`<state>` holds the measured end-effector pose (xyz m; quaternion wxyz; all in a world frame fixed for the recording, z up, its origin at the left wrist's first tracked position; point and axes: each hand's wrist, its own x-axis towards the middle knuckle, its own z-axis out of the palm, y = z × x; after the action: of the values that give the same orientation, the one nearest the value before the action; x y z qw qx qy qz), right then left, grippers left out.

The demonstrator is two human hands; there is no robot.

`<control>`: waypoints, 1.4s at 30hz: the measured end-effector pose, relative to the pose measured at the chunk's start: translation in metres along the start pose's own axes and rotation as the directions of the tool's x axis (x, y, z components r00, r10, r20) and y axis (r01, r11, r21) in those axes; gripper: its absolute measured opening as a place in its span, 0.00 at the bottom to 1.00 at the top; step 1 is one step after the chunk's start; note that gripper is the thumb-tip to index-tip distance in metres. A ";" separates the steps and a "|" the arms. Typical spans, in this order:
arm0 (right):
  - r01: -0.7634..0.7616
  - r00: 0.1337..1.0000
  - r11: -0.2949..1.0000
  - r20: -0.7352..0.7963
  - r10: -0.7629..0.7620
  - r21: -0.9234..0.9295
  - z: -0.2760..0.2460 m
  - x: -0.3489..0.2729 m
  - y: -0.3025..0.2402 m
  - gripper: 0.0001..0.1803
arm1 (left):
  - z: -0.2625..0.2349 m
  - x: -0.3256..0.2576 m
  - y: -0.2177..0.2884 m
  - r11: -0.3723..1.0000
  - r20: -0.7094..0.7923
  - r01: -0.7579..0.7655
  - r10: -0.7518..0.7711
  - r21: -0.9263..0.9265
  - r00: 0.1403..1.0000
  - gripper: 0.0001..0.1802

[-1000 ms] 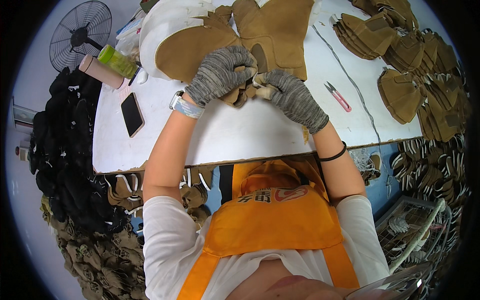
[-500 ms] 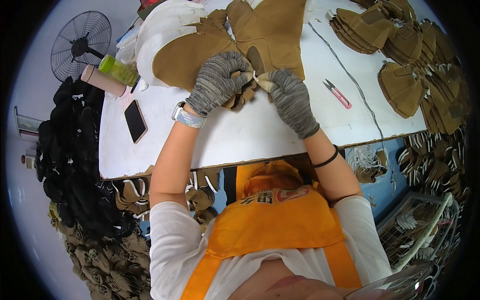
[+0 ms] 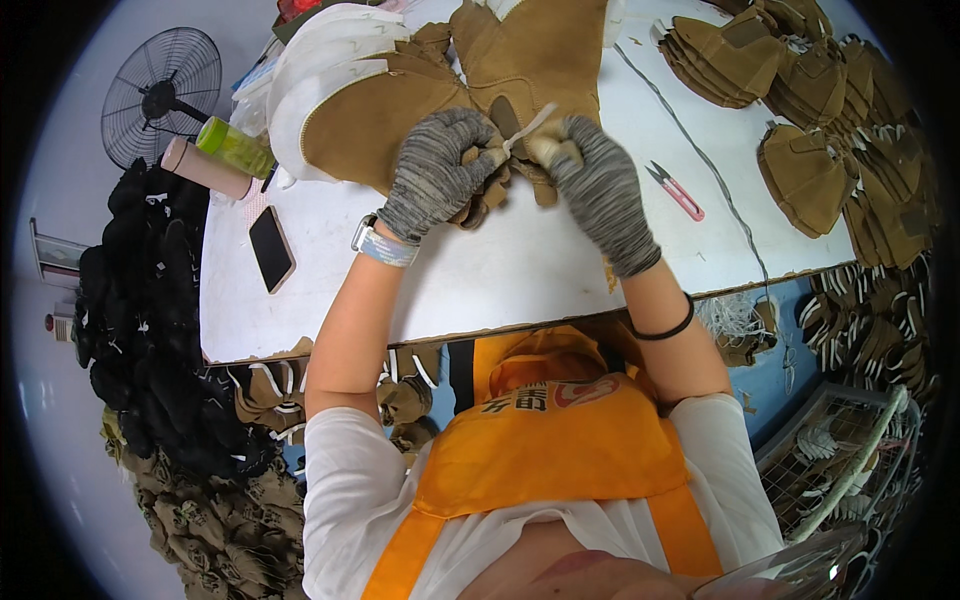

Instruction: The person trims excess white material from the seams of brown shoe uppers using a pair of snips, picking up and setting down the pieces on a white worktable.

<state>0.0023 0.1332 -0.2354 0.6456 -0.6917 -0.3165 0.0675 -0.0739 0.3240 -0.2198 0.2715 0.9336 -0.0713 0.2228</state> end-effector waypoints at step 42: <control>0.062 0.991 0.960 0.098 -0.091 0.274 0.019 -0.005 0.032 0.11 | 0.035 -0.011 0.017 0.988 -0.399 0.034 0.028 0.147 0.916 0.06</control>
<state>-0.0005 0.1480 -0.2700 0.7177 -0.5798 -0.3657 0.1227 -0.0747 0.2907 -0.2429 0.2090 0.8863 0.0043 0.4132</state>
